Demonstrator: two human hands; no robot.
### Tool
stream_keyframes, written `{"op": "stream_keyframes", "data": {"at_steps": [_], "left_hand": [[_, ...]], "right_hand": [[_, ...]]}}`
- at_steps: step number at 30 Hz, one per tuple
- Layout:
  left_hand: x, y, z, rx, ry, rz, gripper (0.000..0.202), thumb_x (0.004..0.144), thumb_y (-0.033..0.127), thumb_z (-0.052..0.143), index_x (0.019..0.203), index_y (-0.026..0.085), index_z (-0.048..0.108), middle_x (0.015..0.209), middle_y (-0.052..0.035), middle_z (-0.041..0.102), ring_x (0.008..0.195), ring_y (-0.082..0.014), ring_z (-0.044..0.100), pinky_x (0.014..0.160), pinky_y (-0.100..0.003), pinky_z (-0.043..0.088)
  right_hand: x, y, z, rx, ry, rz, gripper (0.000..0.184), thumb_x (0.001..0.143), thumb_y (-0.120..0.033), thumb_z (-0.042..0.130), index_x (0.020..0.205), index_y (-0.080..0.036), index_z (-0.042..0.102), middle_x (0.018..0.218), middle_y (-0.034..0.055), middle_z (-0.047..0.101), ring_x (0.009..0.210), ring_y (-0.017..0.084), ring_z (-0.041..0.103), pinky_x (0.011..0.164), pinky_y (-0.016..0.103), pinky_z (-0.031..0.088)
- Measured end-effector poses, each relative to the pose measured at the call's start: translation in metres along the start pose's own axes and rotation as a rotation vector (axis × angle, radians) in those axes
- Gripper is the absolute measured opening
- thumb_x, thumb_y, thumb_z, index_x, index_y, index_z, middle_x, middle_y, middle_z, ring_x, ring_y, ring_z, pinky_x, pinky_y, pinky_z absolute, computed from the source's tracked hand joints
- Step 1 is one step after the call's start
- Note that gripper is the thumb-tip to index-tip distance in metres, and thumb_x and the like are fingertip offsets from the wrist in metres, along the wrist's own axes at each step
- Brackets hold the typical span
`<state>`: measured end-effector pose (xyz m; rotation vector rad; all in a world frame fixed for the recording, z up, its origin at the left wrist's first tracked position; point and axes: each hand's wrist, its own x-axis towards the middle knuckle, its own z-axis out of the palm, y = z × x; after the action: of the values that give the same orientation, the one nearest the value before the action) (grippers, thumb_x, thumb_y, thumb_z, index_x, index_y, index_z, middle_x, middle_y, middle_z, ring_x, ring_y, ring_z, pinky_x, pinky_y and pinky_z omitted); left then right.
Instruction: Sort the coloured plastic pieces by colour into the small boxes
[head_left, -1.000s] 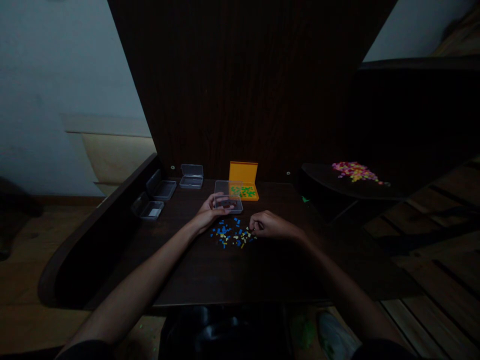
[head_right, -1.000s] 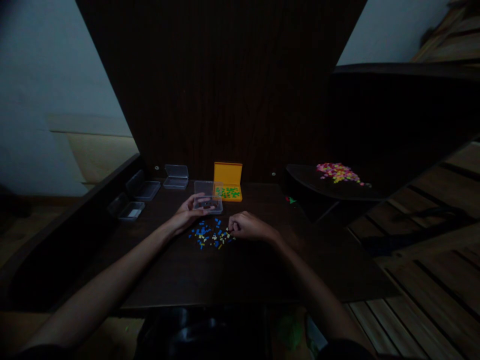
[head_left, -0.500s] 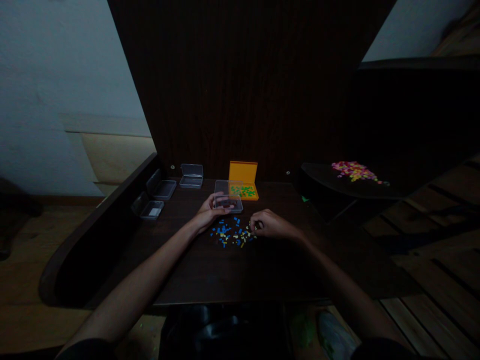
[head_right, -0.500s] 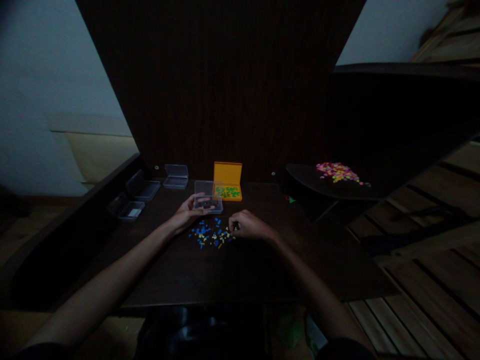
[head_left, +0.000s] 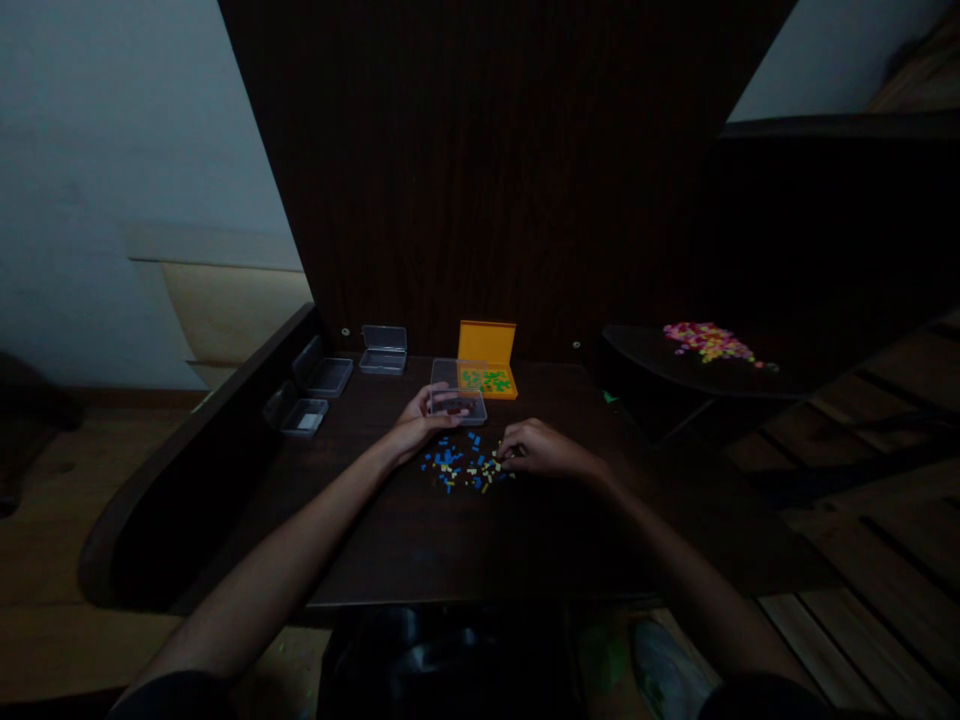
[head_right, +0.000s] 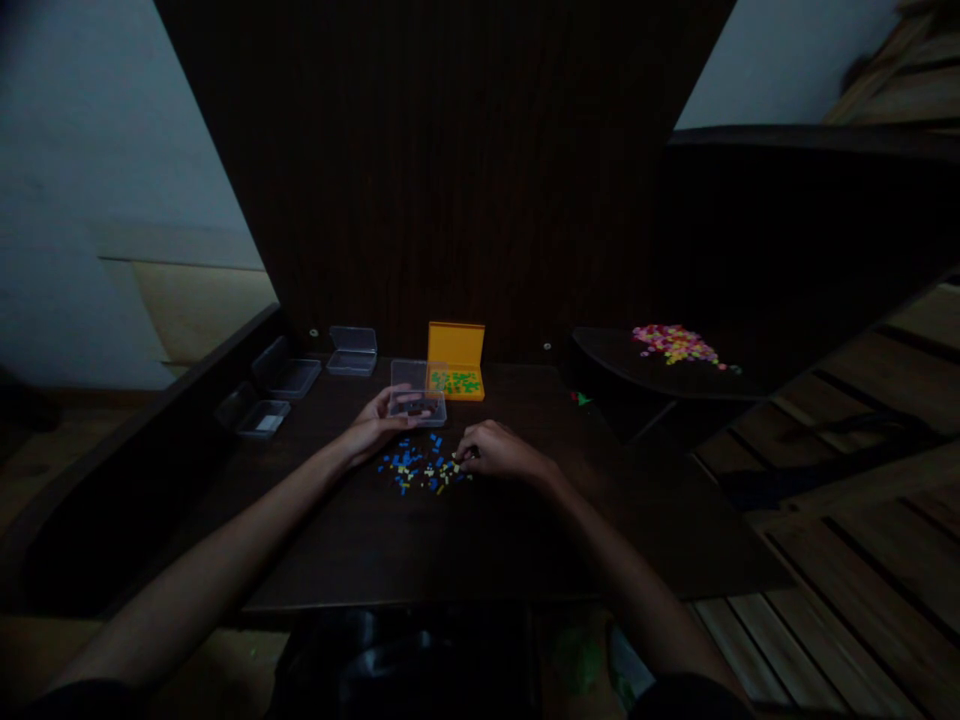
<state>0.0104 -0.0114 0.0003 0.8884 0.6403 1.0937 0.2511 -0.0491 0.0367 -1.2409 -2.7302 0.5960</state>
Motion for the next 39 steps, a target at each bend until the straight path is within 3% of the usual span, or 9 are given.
{"op": "stream_keyframes", "data": {"at_steps": [7,12,15,22,27,33,39], "left_hand": [[0.000,0.001,0.000,0.009,-0.001,-0.004,0.064,0.056,-0.003,0.078,0.111,0.020,0.053,0.116,-0.0043,0.063,0.092,-0.0209,0.071,0.108,-0.053,0.040],[0.000,-0.002,-0.001,0.010,-0.021,0.006,0.064,0.057,-0.003,0.078,0.112,0.019,0.054,0.117,-0.0062,0.062,0.093,-0.0200,0.071,0.108,-0.054,0.040],[-0.002,-0.002,0.001,0.011,-0.020,-0.008,0.066,0.056,-0.002,0.080,0.113,0.019,0.054,0.117,-0.0064,0.062,0.093,-0.0202,0.071,0.109,-0.053,0.039],[-0.001,-0.005,0.003,0.030,-0.040,0.007,0.065,0.054,0.000,0.082,0.111,0.018,0.057,0.115,-0.0066,0.065,0.095,-0.0181,0.067,0.110,-0.054,0.037],[-0.001,-0.006,0.004,0.028,-0.054,0.015,0.066,0.053,0.000,0.083,0.111,0.018,0.058,0.111,-0.0053,0.066,0.097,-0.0197,0.067,0.108,-0.054,0.039],[-0.002,-0.005,0.006,0.021,-0.063,-0.006,0.066,0.053,-0.002,0.081,0.112,0.018,0.056,0.114,-0.0058,0.065,0.097,-0.0203,0.068,0.108,-0.054,0.038],[-0.002,-0.006,0.005,0.013,-0.068,-0.004,0.066,0.055,-0.002,0.081,0.112,0.018,0.056,0.114,-0.0061,0.065,0.093,-0.0198,0.070,0.109,-0.055,0.037]], "right_hand": [[-0.003,-0.006,-0.002,-0.068,0.015,0.014,0.017,0.087,-0.018,0.058,0.092,-0.018,0.074,0.093,0.0061,0.072,0.085,0.016,0.064,0.076,0.025,0.044],[0.006,-0.012,-0.023,-0.041,0.215,-0.033,0.015,0.089,-0.019,0.058,0.095,-0.018,0.072,0.095,0.0057,0.070,0.084,0.016,0.063,0.076,0.026,0.044],[0.019,-0.018,-0.035,-0.058,0.269,-0.062,0.015,0.089,-0.020,0.059,0.098,-0.017,0.071,0.096,0.0068,0.070,0.086,0.017,0.062,0.079,0.029,0.044],[0.046,-0.029,-0.041,-0.124,0.164,-0.057,0.018,0.085,-0.013,0.062,0.096,-0.018,0.075,0.103,0.0081,0.072,0.095,0.020,0.063,0.084,0.032,0.045],[0.054,-0.025,-0.043,-0.120,0.062,-0.049,0.022,0.081,-0.009,0.064,0.095,-0.020,0.076,0.099,0.0072,0.074,0.091,0.020,0.065,0.078,0.029,0.044],[0.057,-0.022,-0.045,-0.076,0.063,-0.013,0.023,0.078,-0.008,0.064,0.094,-0.019,0.076,0.083,0.0025,0.073,0.074,0.014,0.062,0.066,0.024,0.039],[0.054,-0.025,-0.046,-0.128,0.094,0.032,0.028,0.079,-0.008,0.062,0.099,-0.022,0.075,0.087,0.0031,0.074,0.080,0.016,0.063,0.067,0.024,0.039]]}}
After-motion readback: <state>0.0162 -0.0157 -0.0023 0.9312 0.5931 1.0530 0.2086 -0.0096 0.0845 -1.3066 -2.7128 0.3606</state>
